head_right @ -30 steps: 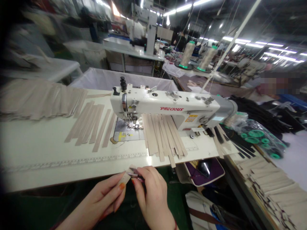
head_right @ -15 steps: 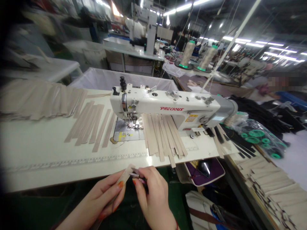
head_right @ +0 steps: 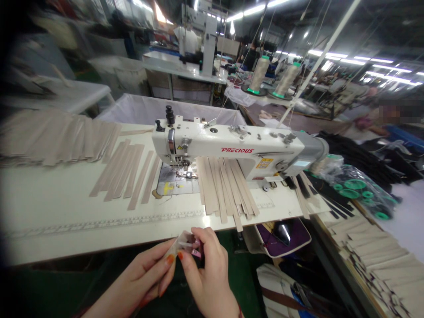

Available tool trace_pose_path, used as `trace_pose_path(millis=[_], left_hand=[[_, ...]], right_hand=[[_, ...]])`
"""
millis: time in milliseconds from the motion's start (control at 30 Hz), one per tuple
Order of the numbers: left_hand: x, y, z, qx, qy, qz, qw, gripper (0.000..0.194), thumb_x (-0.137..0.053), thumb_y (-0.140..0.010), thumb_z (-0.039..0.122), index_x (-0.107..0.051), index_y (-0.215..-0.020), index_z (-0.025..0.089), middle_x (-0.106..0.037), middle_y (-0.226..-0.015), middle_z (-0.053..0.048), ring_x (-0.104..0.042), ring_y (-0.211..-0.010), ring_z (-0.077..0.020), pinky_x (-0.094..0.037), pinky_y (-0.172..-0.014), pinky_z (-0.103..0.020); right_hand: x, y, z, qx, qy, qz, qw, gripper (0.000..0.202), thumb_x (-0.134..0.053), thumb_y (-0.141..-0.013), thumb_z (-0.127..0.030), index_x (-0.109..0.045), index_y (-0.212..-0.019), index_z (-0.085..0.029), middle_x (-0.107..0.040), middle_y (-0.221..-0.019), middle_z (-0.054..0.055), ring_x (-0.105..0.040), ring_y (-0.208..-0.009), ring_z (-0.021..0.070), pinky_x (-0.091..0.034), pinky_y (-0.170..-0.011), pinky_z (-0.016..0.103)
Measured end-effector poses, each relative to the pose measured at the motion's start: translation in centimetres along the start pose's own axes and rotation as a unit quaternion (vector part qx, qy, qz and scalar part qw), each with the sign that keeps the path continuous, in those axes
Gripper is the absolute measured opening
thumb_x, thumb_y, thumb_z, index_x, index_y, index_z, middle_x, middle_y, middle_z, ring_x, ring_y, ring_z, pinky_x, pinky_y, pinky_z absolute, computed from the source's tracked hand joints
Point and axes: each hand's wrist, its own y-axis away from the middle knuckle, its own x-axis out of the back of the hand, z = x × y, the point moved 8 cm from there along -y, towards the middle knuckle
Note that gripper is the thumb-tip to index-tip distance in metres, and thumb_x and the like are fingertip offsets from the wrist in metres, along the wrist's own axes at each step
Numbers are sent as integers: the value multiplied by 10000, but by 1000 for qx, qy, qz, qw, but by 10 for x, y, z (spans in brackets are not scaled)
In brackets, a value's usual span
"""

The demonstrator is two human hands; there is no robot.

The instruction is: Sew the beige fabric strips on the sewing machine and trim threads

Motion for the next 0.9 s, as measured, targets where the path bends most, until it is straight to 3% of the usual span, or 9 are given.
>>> trace_pose_path(millis=[100, 200, 300, 400, 467, 567, 667, 733, 900], left_hand=[[0, -1, -1, 3, -20, -2, 1000, 527, -481, -926, 602, -562, -1206, 164, -445, -532, 78, -240, -410, -60, -175, -390, -193], [0, -3, 0, -4, -54, 9, 998, 468, -482, -925, 600, -613, -991, 155, -438, -527, 69, -273, -429, -65, -183, -401, -198], [-4, -1, 0, -1, -59, -1, 998, 450, -492, -923, 592, -593, -843, 160, -444, -521, 62, -283, -434, -62, -190, -406, -195], [-6, 4, -5, 40, -13, -19, 999, 451, -511, -913, 591, -607, -1023, 164, -457, -508, 73, -247, -406, -56, -170, -393, -192], [-2, 6, -6, 58, 23, 0, 998, 486, -539, -893, 600, -601, -1103, 165, -465, -516, 78, -224, -395, -48, -148, -387, -192], [4, 6, -2, 54, 55, 29, 997, 489, -569, -876, 600, -608, -1087, 162, -486, -539, 71, -221, -384, -34, -134, -384, -192], [5, 4, 2, 46, 71, 35, 996, 466, -585, -879, 576, -605, -1100, 166, -493, -544, 70, -234, -380, -28, -137, -383, -187], [5, 3, 4, 40, 76, 39, 996, 466, -590, -881, 566, -601, -1126, 171, -492, -540, 71, -240, -387, -29, -140, -390, -186], [5, 4, 8, 22, 65, 52, 996, 491, -589, -877, 584, -618, -1110, 153, -481, -531, 66, -236, -402, -35, -128, -397, -194]], right_hand=[[-7, -1, -5, 36, 42, -46, 997, 344, -561, -919, -166, -539, -1256, -234, -571, -822, 6, -573, -691, 138, -475, -590, 242], [-15, -2, -17, 111, 84, -68, 988, 272, -519, -925, -143, -576, -1187, -187, -584, -793, 25, -556, -675, 149, -442, -580, 259], [-7, -8, -18, 168, 155, -1, 974, 125, -498, -933, -152, -610, -980, -185, -537, -680, -1, -508, -606, 144, -390, -551, 268], [20, -19, 1, 133, 209, 100, 964, 105, -515, -930, -123, -585, -888, -190, -509, -660, -14, -488, -582, 136, -367, -545, 264], [35, -24, 13, 93, 207, 122, 966, 91, -525, -938, -130, -564, -878, -186, -525, -691, -9, -502, -586, 126, -374, -539, 249], [32, -22, 15, 47, 146, 53, 987, 159, -498, -954, -175, -521, -800, -211, -496, -662, -29, -495, -554, 114, -378, -514, 235], [13, -9, 3, 21, 109, -33, 993, 82, -540, -933, -269, -551, -991, -211, -601, -797, 10, -591, -674, 153, -475, -597, 263], [6, -2, -7, 28, 134, -33, 990, 242, -553, -934, -304, -519, -1150, -201, -652, -935, 54, -639, -791, 187, -525, -687, 299], [0, -1, -17, 64, 156, -29, 985, 125, -530, -958, -243, -534, -1081, -219, -654, -870, 37, -633, -758, 185, -524, -668, 308]])
